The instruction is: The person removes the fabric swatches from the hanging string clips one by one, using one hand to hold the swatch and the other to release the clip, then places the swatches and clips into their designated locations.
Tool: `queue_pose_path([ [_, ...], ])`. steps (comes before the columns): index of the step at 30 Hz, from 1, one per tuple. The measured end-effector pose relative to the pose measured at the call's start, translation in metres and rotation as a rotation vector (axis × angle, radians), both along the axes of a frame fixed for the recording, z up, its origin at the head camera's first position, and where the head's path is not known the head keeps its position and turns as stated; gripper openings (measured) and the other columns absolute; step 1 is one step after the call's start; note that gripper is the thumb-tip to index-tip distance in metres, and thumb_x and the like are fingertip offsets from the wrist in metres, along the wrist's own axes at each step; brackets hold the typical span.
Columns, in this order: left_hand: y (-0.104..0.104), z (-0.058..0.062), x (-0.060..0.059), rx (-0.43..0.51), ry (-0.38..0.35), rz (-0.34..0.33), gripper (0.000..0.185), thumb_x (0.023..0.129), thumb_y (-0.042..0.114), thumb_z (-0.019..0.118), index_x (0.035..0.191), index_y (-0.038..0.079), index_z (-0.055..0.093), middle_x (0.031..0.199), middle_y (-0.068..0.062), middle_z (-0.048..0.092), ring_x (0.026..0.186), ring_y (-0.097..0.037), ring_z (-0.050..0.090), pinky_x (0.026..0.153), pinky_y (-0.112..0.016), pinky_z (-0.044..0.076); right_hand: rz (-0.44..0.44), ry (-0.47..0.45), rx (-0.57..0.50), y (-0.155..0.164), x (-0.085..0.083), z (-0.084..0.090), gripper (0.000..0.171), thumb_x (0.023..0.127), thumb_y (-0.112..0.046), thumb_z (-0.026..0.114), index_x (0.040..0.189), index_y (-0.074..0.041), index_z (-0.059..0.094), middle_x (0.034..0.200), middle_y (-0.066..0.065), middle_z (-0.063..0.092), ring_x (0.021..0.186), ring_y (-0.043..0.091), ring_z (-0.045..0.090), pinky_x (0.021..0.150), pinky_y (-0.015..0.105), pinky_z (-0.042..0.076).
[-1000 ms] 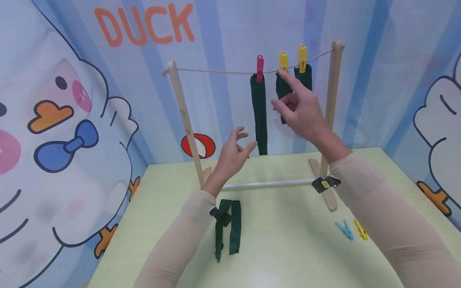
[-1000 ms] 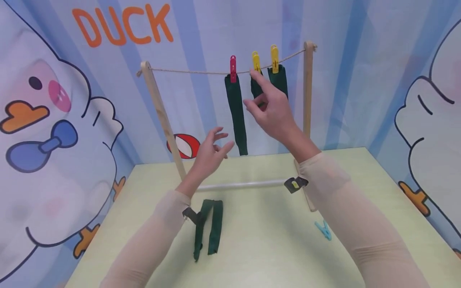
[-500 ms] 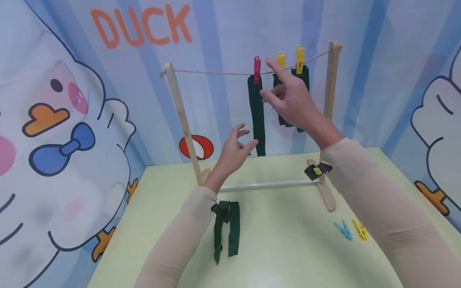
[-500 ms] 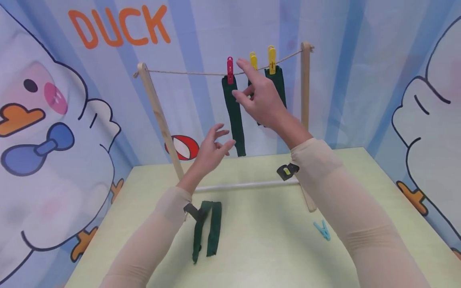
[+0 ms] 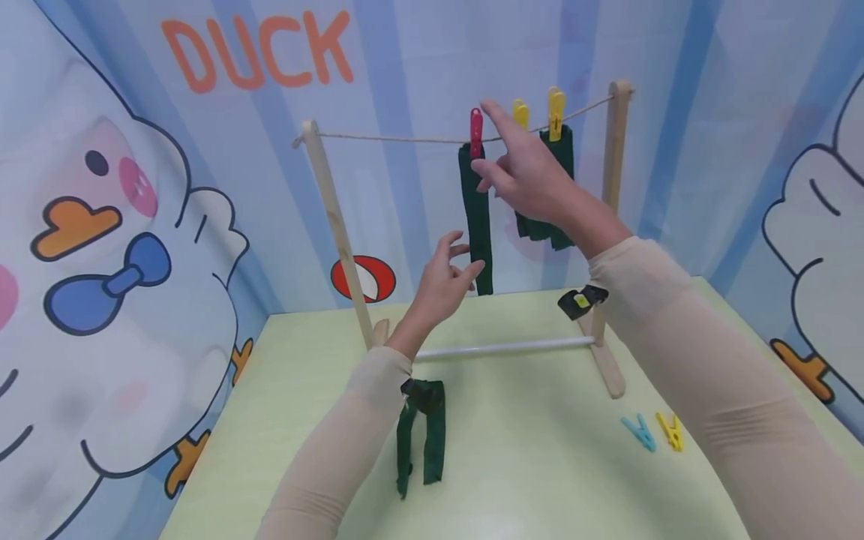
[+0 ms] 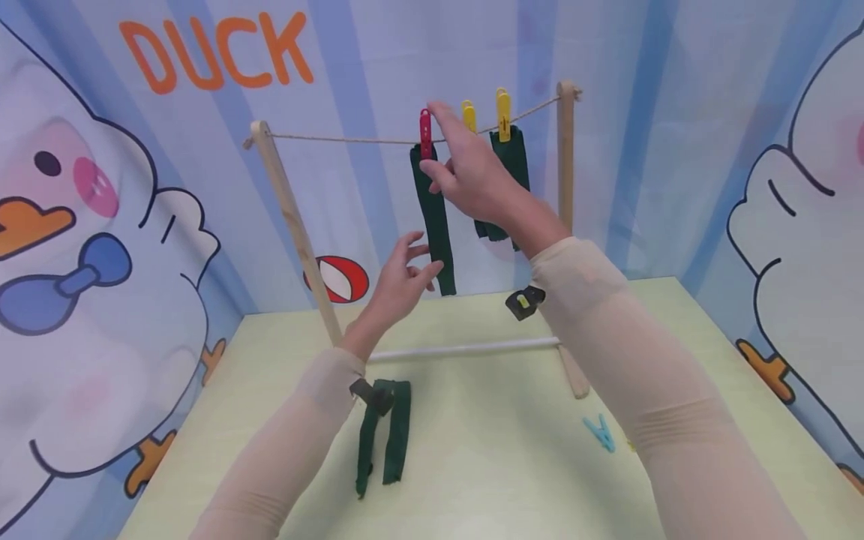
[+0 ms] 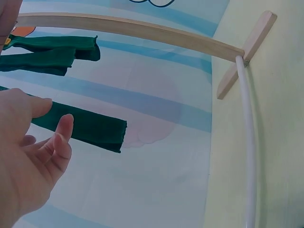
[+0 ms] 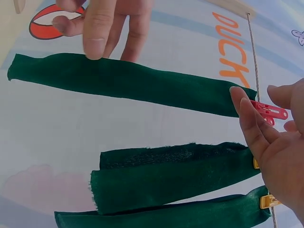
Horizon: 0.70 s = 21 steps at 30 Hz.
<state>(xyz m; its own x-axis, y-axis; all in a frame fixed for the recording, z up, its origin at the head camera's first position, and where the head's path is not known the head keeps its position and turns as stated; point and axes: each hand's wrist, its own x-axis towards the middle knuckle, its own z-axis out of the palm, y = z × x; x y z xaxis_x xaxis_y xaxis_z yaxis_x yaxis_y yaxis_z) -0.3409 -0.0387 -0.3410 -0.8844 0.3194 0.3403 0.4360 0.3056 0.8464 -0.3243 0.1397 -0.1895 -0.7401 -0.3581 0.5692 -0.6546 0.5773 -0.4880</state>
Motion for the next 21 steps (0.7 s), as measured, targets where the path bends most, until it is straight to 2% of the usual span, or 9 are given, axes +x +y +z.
queue_pose_path([
  [4,0.0031,-0.0002,0.0003,0.003,-0.019,0.006,0.064,0.101,0.027,0.062,0.154,0.014,0.028,0.146,-0.007,0.049,0.07,-0.02,0.064,0.069,-0.031,0.053,-0.007,-0.029,-0.004,-0.0023,-0.0022,0.0037,0.07,0.106,-0.026,0.05,0.162,-0.018,0.008,0.158,0.006,0.034,0.083,0.019,0.07,0.079,0.029,0.054],
  [7,0.0048,-0.0005,0.0007,0.006,-0.022,0.013,0.064,0.101,0.026,0.062,0.154,0.014,0.028,0.146,-0.007,0.05,0.069,-0.021,0.063,0.068,-0.032,0.053,-0.013,-0.034,0.002,-0.003,-0.0035,0.0059,0.068,0.107,-0.027,0.048,0.162,-0.018,0.008,0.164,0.0,0.022,0.082,0.017,0.07,0.087,0.031,0.053],
  [9,0.005,-0.0007,0.0004,0.006,-0.021,0.019,0.063,0.101,0.025,0.062,0.154,0.014,0.028,0.145,-0.007,0.05,0.07,-0.024,0.064,0.068,-0.031,0.053,-0.021,-0.036,0.01,-0.0042,-0.004,0.0071,0.067,0.107,-0.027,0.046,0.162,-0.018,0.008,0.163,0.002,0.024,0.082,0.017,0.069,0.094,0.032,0.05],
  [12,0.0055,-0.0004,0.0002,0.022,-0.029,0.022,0.061,0.102,0.024,0.061,0.154,0.015,0.029,0.142,-0.009,0.053,0.073,-0.029,0.065,0.07,-0.031,0.054,-0.033,-0.041,0.011,-0.006,-0.0048,0.0085,0.066,0.108,-0.028,0.045,0.162,-0.017,0.009,0.156,0.008,0.036,0.08,0.017,0.069,0.104,0.034,0.044],
  [16,0.0071,0.0006,0.0014,0.045,-0.05,0.024,0.059,0.101,0.021,0.061,0.152,0.014,0.032,0.128,-0.011,0.06,0.072,-0.03,0.064,0.071,-0.032,0.055,-0.053,-0.051,-0.001,-0.0082,-0.0056,0.0091,0.066,0.108,-0.027,0.045,0.162,-0.015,0.009,0.145,0.012,0.048,0.076,0.021,0.068,0.106,0.032,0.041],
  [19,0.0086,0.0013,0.0034,0.044,-0.063,0.025,0.057,0.101,0.021,0.061,0.151,0.013,0.035,0.12,-0.01,0.062,0.07,-0.028,0.063,0.071,-0.036,0.056,-0.062,-0.058,-0.014,-0.0091,-0.0058,0.0091,0.066,0.108,-0.027,0.045,0.161,-0.014,0.009,0.148,0.012,0.046,0.073,0.023,0.066,0.106,0.031,0.041],
  [21,0.0097,0.0015,0.0043,0.039,-0.064,0.027,0.054,0.101,0.019,0.061,0.15,0.012,0.037,0.117,-0.01,0.062,0.072,-0.031,0.063,0.071,-0.038,0.056,-0.063,-0.068,-0.022,-0.0094,-0.0055,0.0093,0.066,0.108,-0.027,0.045,0.162,-0.014,0.009,0.153,0.011,0.042,0.073,0.023,0.066,0.107,0.03,0.041],
])
